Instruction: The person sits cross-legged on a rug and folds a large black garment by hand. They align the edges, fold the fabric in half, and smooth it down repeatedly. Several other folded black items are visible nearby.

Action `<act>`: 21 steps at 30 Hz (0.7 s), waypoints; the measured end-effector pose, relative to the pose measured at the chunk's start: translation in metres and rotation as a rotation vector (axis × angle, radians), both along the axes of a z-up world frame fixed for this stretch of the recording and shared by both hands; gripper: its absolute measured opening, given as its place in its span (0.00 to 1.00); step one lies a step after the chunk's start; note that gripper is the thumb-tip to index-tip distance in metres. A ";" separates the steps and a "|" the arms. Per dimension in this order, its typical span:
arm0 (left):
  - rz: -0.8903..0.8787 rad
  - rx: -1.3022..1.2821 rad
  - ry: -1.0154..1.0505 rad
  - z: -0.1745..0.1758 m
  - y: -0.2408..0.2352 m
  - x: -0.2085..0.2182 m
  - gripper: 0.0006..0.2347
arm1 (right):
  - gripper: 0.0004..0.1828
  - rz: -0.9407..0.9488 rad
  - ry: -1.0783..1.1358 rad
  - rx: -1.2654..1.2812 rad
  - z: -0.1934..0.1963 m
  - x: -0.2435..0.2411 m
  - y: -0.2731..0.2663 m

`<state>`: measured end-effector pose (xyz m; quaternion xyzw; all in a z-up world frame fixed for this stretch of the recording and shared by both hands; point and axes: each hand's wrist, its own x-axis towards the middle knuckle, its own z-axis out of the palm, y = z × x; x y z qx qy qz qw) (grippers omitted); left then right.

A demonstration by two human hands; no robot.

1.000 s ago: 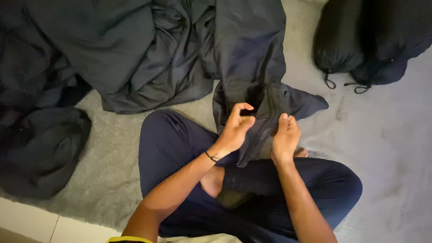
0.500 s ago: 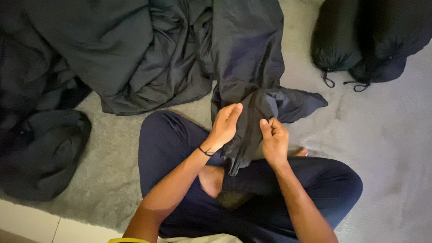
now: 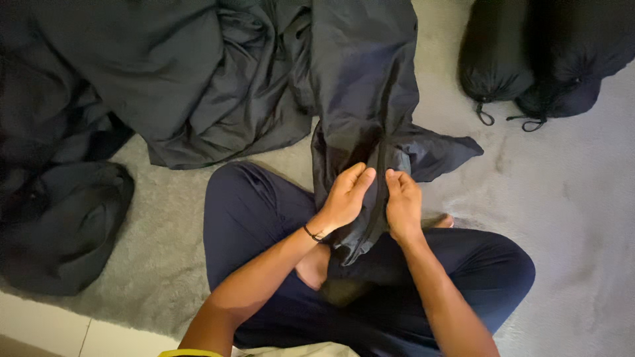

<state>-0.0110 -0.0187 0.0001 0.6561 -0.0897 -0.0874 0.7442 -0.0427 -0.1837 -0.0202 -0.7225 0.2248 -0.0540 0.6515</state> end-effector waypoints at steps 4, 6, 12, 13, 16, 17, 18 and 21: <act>0.055 -0.009 0.018 -0.001 0.011 0.008 0.16 | 0.17 -0.012 -0.049 -0.071 0.015 0.002 -0.007; 0.063 -0.027 0.028 -0.001 0.013 0.012 0.17 | 0.16 -0.021 -0.073 -0.126 0.024 0.001 -0.009; 0.088 -0.081 0.065 -0.005 0.013 0.015 0.16 | 0.12 -0.091 -0.133 -0.123 0.004 0.000 -0.013; 0.118 -0.084 0.065 -0.007 0.013 0.016 0.15 | 0.13 -0.091 -0.130 -0.104 -0.006 0.001 -0.016; 0.171 -0.091 0.063 -0.010 0.014 0.018 0.14 | 0.13 -0.064 -0.118 -0.092 -0.005 0.002 -0.005; 0.196 -0.096 0.064 -0.010 0.014 0.019 0.13 | 0.12 -0.035 -0.106 -0.100 0.002 0.003 0.001; 0.195 -0.096 0.061 -0.003 0.016 0.018 0.13 | 0.12 -0.036 -0.109 -0.099 0.006 0.000 0.005; 0.194 -0.079 0.056 0.005 0.018 0.014 0.11 | 0.19 0.030 -0.022 0.031 0.006 -0.006 0.011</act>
